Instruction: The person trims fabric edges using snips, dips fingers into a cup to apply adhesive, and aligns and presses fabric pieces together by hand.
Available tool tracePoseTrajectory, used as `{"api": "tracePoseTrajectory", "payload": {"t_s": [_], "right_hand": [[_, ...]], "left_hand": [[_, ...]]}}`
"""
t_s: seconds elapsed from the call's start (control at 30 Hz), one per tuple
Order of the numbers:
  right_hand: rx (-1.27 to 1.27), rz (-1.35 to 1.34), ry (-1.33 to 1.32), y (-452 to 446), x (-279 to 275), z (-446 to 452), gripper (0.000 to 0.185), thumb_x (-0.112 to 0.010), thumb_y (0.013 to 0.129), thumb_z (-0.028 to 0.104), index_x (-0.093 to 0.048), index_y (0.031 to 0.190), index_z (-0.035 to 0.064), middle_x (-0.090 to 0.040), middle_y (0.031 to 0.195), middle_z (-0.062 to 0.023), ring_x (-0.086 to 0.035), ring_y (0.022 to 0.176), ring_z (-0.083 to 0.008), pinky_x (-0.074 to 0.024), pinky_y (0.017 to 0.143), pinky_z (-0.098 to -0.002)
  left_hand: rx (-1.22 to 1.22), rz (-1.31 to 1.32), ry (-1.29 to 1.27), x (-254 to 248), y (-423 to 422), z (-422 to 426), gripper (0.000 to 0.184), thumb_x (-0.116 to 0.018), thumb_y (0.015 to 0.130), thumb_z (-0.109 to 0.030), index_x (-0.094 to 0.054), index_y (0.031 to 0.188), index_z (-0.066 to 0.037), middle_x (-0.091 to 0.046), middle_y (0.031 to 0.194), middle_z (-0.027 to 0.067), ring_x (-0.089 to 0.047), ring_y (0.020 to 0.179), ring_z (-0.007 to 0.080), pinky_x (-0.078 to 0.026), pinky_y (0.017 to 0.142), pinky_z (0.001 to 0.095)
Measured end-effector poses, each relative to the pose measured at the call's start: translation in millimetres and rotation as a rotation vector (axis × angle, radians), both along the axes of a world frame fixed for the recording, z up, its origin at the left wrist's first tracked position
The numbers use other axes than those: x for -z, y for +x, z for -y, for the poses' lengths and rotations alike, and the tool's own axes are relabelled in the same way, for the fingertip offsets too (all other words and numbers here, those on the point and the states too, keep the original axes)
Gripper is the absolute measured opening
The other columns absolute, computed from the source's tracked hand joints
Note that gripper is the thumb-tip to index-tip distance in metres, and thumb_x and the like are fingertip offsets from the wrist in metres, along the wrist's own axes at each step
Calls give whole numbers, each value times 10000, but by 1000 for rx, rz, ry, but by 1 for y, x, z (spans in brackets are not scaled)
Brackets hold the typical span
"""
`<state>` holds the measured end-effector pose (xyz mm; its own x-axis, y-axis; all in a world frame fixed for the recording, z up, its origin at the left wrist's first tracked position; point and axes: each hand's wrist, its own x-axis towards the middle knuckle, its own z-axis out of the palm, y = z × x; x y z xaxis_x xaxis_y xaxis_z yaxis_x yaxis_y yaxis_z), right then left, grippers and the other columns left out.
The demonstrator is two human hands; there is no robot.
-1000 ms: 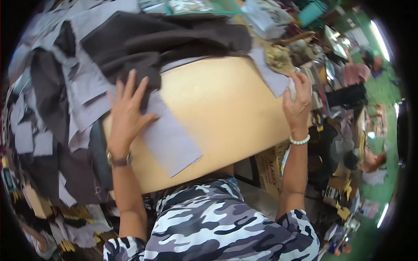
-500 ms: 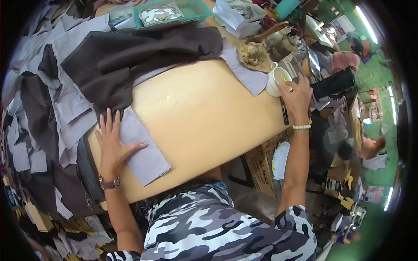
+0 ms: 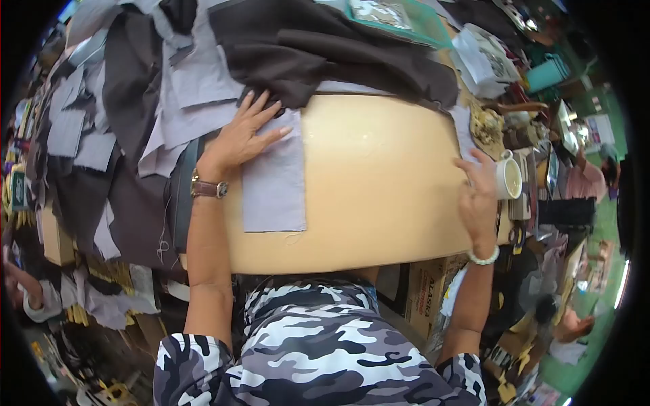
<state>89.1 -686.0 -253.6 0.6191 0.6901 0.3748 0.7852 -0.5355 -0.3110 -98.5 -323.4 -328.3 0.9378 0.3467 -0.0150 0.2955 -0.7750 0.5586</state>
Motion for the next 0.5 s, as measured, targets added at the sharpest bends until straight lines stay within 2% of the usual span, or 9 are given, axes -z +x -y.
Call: {"api": "tracePoseTrajectory", "payload": {"t_s": [0.1, 0.13, 0.2, 0.23, 0.27, 0.3, 0.5], "right_hand": [[-328, -420, 166, -35, 6, -72, 358, -423, 761, -97, -640, 1016, 29, -547, 1088, -171, -545, 1013, -299, -431, 870, -343], [-426, -561, 201, -42, 13, -92, 358, -405, 782, -100, -637, 1025, 23, -548, 1070, -163, -552, 986, -276, -436, 853, -323], [-549, -693, 241, -49, 28, -127, 342, -399, 806, -85, -646, 1018, 18, -548, 1033, -141, -551, 962, -246, -431, 853, -305], [-554, -720, 240, -51, 36, -141, 341, -404, 803, -82, -653, 1011, 23, -548, 1027, -138, -549, 959, -250, -431, 854, -309], [-560, -745, 239, -52, 46, -155, 341, -409, 800, -80, -659, 1004, 28, -548, 1021, -135, -547, 956, -253, -430, 855, -313], [-565, -772, 239, -51, 53, -165, 340, -414, 797, -77, -666, 997, 33, -548, 1016, -132, -545, 952, -256, -429, 856, -317], [-545, -502, 207, -46, 73, -197, 351, -450, 749, -71, -690, 963, 69, -558, 1015, -139, -519, 970, -299, -424, 875, -374]], "left_hand": [[25, 19, 59, -8, -4, 5, 816, -726, 682, -485, -459, 1351, -102, -274, 1487, 157, -163, 1399, 346, -269, 1098, 433], [38, 34, 61, -7, -5, 4, 884, -761, 622, -500, -455, 1354, -109, -274, 1487, 156, -163, 1399, 344, -280, 1091, 448], [32, 4, 58, -11, -5, 7, 957, -801, 572, -486, -430, 1373, -115, -260, 1493, 156, -135, 1406, 343, -233, 1113, 444], [30, -11, 56, -13, -5, 9, 995, -820, 547, -480, -417, 1382, -118, -253, 1496, 155, -121, 1409, 343, -210, 1123, 442], [30, -16, 54, -12, -5, 8, 1072, -841, 483, -493, -405, 1389, -122, -248, 1498, 151, -120, 1408, 345, -229, 1117, 448], [30, -18, 61, -12, -5, 8, 1077, -843, 478, -493, -405, 1388, -121, -247, 1498, 152, -121, 1408, 344, -233, 1115, 449], [35, -46, 78, -16, -7, 10, 1126, -855, 447, -477, -378, 1399, -111, -238, 1497, 166, -127, 1406, 347, -256, 1107, 454]]}}
